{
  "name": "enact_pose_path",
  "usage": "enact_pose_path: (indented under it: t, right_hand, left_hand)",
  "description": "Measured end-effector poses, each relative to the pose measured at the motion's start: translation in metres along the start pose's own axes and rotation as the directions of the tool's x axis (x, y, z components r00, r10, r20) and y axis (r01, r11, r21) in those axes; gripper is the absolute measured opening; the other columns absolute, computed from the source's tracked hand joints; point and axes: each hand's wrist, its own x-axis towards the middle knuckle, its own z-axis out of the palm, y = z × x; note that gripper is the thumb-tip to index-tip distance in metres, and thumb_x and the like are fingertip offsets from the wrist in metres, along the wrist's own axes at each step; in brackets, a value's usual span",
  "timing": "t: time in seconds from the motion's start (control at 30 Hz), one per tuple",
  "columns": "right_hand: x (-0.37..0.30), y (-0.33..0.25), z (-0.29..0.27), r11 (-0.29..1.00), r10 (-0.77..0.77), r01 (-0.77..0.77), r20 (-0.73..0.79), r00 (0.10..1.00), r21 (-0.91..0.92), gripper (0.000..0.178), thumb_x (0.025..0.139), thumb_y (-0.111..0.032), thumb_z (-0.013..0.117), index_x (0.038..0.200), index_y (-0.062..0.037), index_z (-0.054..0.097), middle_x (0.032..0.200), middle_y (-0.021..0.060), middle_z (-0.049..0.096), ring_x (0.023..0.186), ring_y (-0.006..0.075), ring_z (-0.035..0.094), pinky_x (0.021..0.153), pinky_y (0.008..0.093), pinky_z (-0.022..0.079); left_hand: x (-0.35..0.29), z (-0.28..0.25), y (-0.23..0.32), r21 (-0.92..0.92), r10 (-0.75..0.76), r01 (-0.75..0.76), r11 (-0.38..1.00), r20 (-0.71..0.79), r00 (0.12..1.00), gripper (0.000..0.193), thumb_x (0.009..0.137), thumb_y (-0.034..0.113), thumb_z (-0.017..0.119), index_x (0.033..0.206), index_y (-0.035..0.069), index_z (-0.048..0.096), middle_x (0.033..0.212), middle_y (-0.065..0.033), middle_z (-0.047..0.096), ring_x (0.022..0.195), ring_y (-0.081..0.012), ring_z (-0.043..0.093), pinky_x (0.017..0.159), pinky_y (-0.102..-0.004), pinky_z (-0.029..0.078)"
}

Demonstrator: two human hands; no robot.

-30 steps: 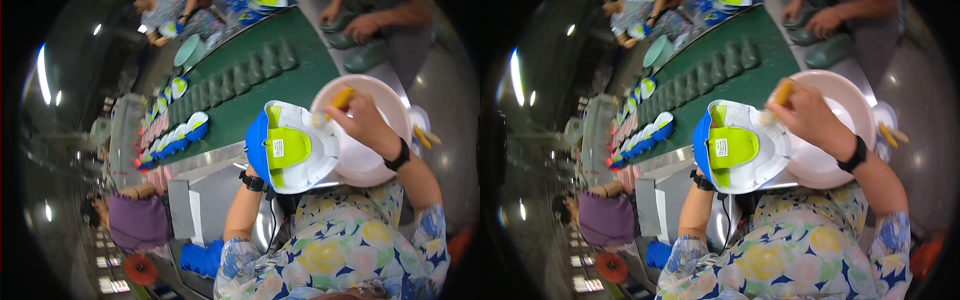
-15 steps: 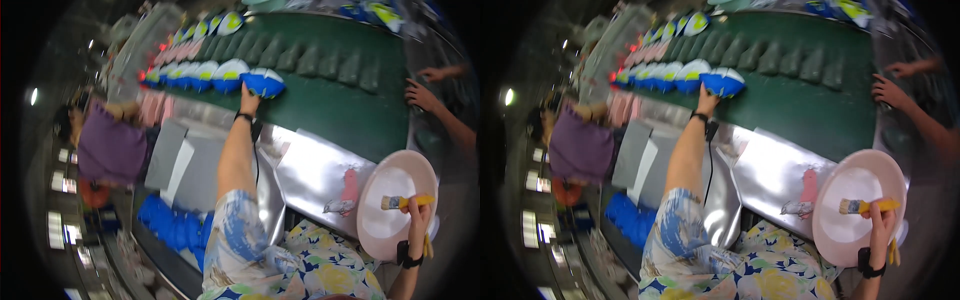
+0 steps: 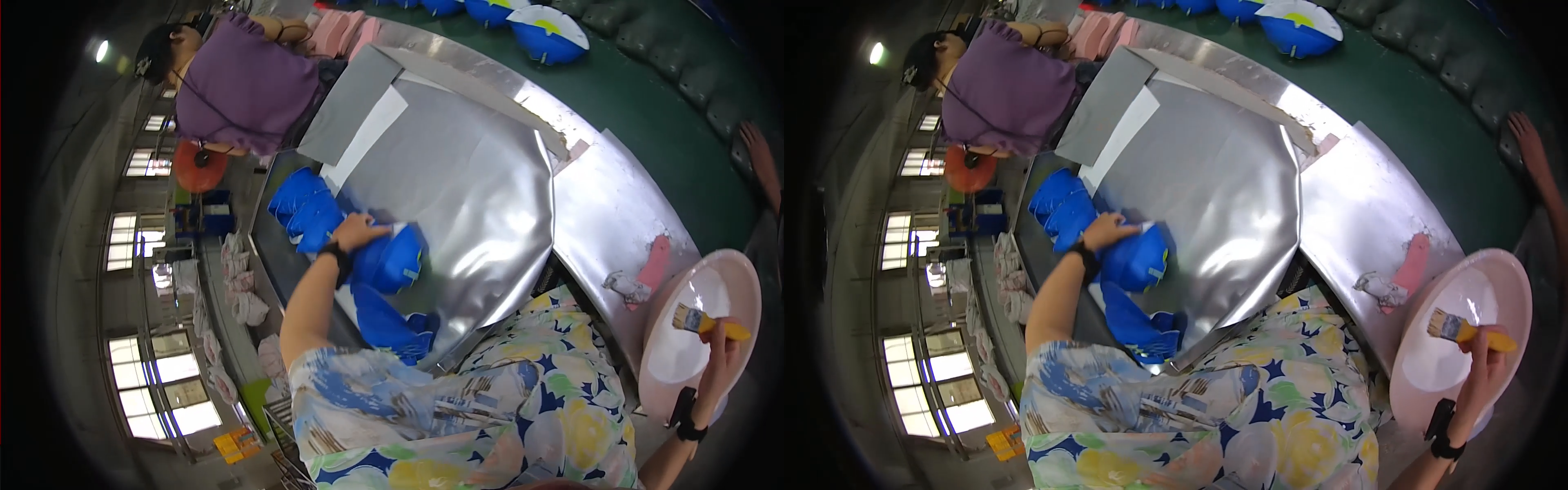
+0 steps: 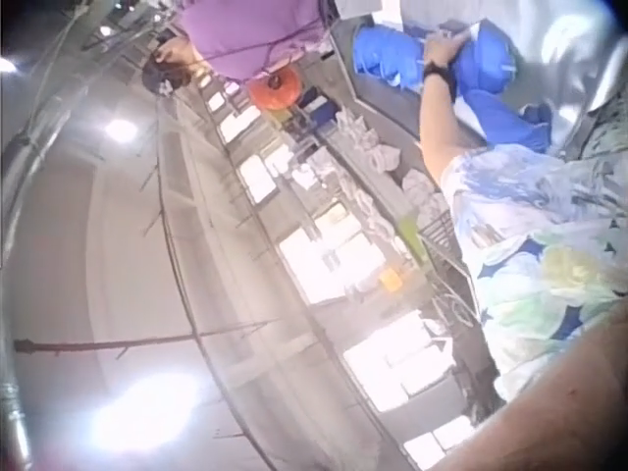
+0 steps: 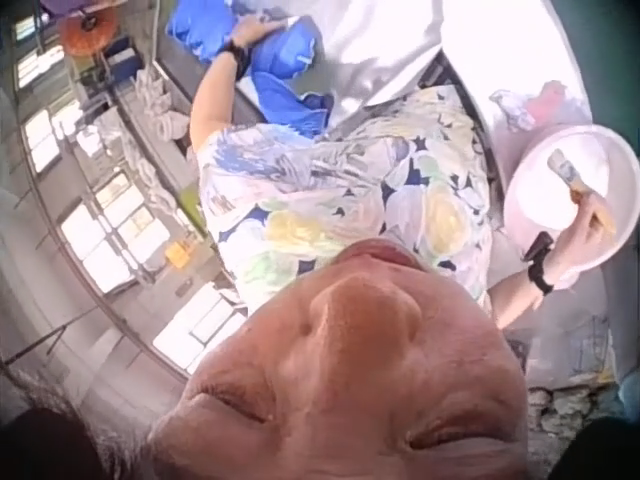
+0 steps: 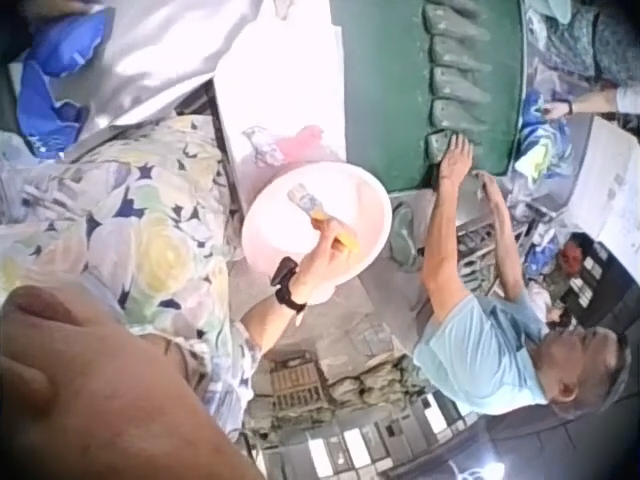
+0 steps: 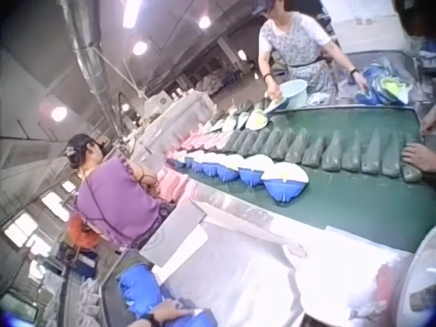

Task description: Applying glue or adhesive to the inside of footwear uppers using a brush at a factory assembly line.

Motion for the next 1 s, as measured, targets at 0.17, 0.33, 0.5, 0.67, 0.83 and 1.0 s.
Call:
enact_pose_path:
  t: [0.17, 0.33, 0.5, 0.67, 0.83, 1.0]
  right_hand:
    - [-0.018, -0.011, 0.019, 1.000, 0.004, -0.004, -0.046, 0.999, 0.007, 0.020, 0.098, -0.022, 0.060, 0.101, -0.0018, 0.062, 0.084, 0.0051, 0.063, 0.077, 0.0124, 0.059, 0.072, 0.0268, 0.045]
    - [-0.016, -0.029, 0.031, 0.991, 0.059, -0.049, -0.077, 0.995, 0.125, 0.028, 0.097, -0.028, 0.063, 0.099, -0.0005, 0.064, 0.084, 0.0059, 0.067, 0.077, 0.0118, 0.064, 0.072, 0.0256, 0.049]
    - [-0.017, -0.037, 0.044, 0.920, 0.196, -0.137, -0.128, 0.972, 0.368, 0.033, 0.096, -0.029, 0.066, 0.111, -0.0003, 0.060, 0.099, 0.0097, 0.069, 0.084, 0.0131, 0.068, 0.073, 0.0217, 0.054]
    - [-0.019, -0.028, 0.043, 0.962, 0.105, -0.072, -0.112, 0.988, 0.263, 0.028, 0.095, -0.023, 0.066, 0.109, 0.0007, 0.060, 0.096, 0.0093, 0.068, 0.083, 0.0131, 0.068, 0.073, 0.0230, 0.054]
    - [-0.002, -0.025, 0.041, 0.969, -0.140, 0.103, -0.158, 0.978, -0.225, 0.017, 0.093, -0.012, 0.066, 0.101, 0.0011, 0.060, 0.088, 0.0087, 0.068, 0.080, 0.0135, 0.066, 0.072, 0.0244, 0.052]
    - [0.000, -0.033, 0.081, 0.907, -0.135, 0.168, 0.111, 0.985, -0.386, 0.016, 0.086, -0.010, 0.069, 0.096, 0.0002, 0.061, 0.086, 0.0181, 0.067, 0.079, 0.0304, 0.068, 0.072, 0.0355, 0.051]
  left_hand:
    - [-0.002, 0.013, 0.014, 0.253, 0.183, -0.160, 0.954, -0.068, 0.981, 0.028, 0.072, 0.028, 0.065, 0.088, 0.006, 0.072, 0.091, -0.0199, 0.070, 0.091, -0.0376, 0.067, 0.079, -0.0437, 0.054]
    - [-0.017, -0.113, 0.053, -0.556, 0.244, -0.522, 0.646, -0.498, 0.832, 0.008, 0.081, 0.004, 0.066, 0.087, 0.008, 0.062, 0.079, 0.0030, 0.056, 0.073, -0.0069, 0.051, 0.068, -0.0223, 0.044]
    - [-0.022, -0.154, 0.172, -0.830, 0.318, -0.547, -0.104, -0.549, 0.773, 0.013, 0.097, 0.017, 0.060, 0.104, 0.006, 0.060, 0.099, -0.0058, 0.065, 0.090, -0.0171, 0.064, 0.086, -0.0342, 0.053]
    - [0.027, -0.040, 0.237, -0.986, 0.465, -0.083, -0.145, -0.142, 0.874, 0.023, 0.092, 0.018, 0.066, 0.110, 0.004, 0.064, 0.109, -0.0072, 0.067, 0.101, -0.0166, 0.061, 0.095, -0.0354, 0.048]
    - [0.054, 0.013, 0.223, -0.542, 0.064, -0.636, 0.549, -0.732, 0.679, 0.029, 0.084, 0.006, 0.069, 0.111, -0.001, 0.060, 0.122, -0.0137, 0.061, 0.112, -0.0236, 0.058, 0.095, -0.0368, 0.047]
    - [-0.042, -0.041, 0.268, 0.095, 0.894, -0.964, 0.250, -0.404, 0.192, 0.055, 0.071, 0.002, 0.072, 0.123, 0.012, 0.060, 0.136, -0.0116, 0.053, 0.125, -0.0333, 0.049, 0.104, -0.0449, 0.038]
